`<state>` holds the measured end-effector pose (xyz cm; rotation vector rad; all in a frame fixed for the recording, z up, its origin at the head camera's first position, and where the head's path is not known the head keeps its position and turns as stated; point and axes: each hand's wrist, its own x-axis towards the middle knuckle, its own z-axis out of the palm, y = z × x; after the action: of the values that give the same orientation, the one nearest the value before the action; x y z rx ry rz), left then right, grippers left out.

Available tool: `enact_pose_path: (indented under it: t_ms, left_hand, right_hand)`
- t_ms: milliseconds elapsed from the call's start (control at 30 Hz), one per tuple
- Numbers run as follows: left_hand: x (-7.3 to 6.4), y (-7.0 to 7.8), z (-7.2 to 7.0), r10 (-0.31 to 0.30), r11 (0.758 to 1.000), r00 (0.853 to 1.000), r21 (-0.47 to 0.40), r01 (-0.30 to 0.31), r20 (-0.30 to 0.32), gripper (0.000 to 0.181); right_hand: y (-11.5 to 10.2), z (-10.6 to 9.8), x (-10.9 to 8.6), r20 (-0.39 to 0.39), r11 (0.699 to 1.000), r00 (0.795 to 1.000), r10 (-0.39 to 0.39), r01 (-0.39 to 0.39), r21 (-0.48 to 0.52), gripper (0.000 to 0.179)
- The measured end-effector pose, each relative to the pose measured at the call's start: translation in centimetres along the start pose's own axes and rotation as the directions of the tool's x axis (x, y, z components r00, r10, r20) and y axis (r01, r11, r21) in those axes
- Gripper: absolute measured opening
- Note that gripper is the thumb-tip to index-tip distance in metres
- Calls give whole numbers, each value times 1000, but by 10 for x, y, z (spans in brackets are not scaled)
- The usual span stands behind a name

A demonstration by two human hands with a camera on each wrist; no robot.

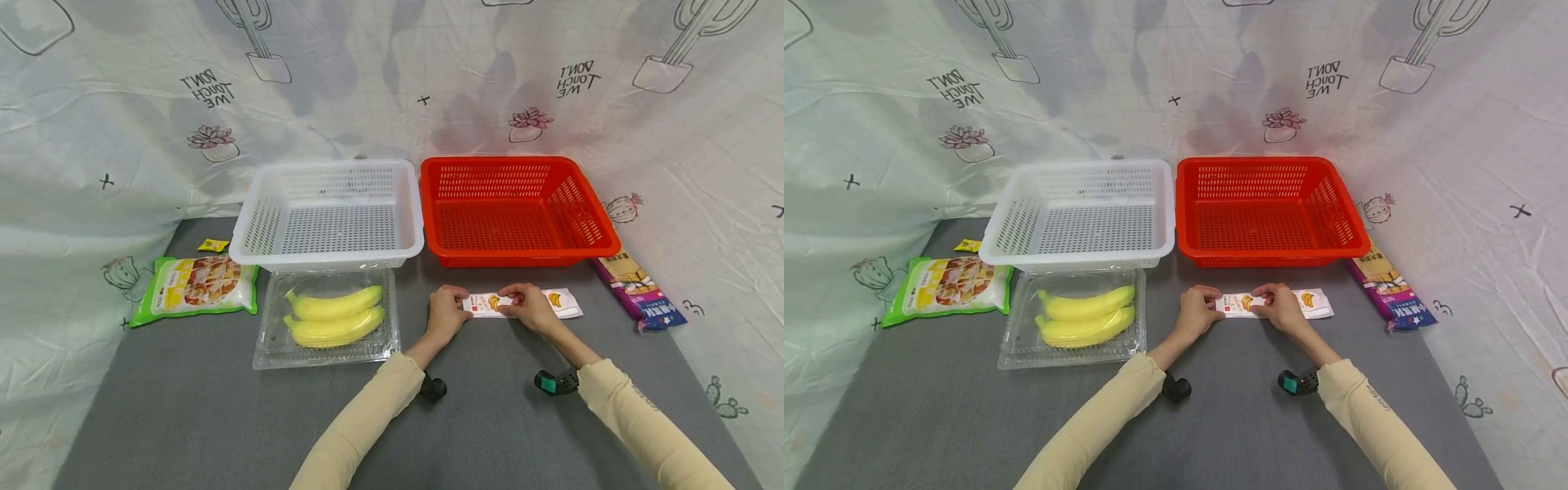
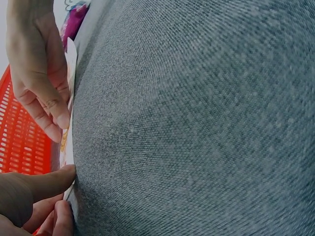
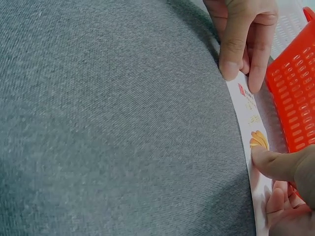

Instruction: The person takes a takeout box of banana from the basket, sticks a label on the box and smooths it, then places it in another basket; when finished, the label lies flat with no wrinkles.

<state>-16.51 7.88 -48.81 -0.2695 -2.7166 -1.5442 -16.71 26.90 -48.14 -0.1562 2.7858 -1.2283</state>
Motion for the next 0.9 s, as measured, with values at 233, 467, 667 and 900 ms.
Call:
enact_pose_path:
  t_ms: [233, 467, 667, 900]
  left_hand:
    - [1, 0, 0, 2, 1000, 1000, 8, -2, -2, 30]
    - [1, 2, -2, -2, 1000, 1000, 10, 2, 0, 30]
    - [2, 1, -2, 4, 1000, 1000, 8, -4, -6, 30]
    - [3, 0, -1, -10, 1000, 1000, 7, 10, 12, 30]
  right_hand:
    - [-2, -2, 5, 39, 999, 999, 30, -29, -32, 25]
    - [-3, -6, 8, 49, 997, 996, 75, -74, -29, 28]
    - [-5, -7, 8, 52, 996, 995, 84, -86, 35, 28]
    - [-8, -5, 8, 42, 996, 995, 92, -92, -13, 29]
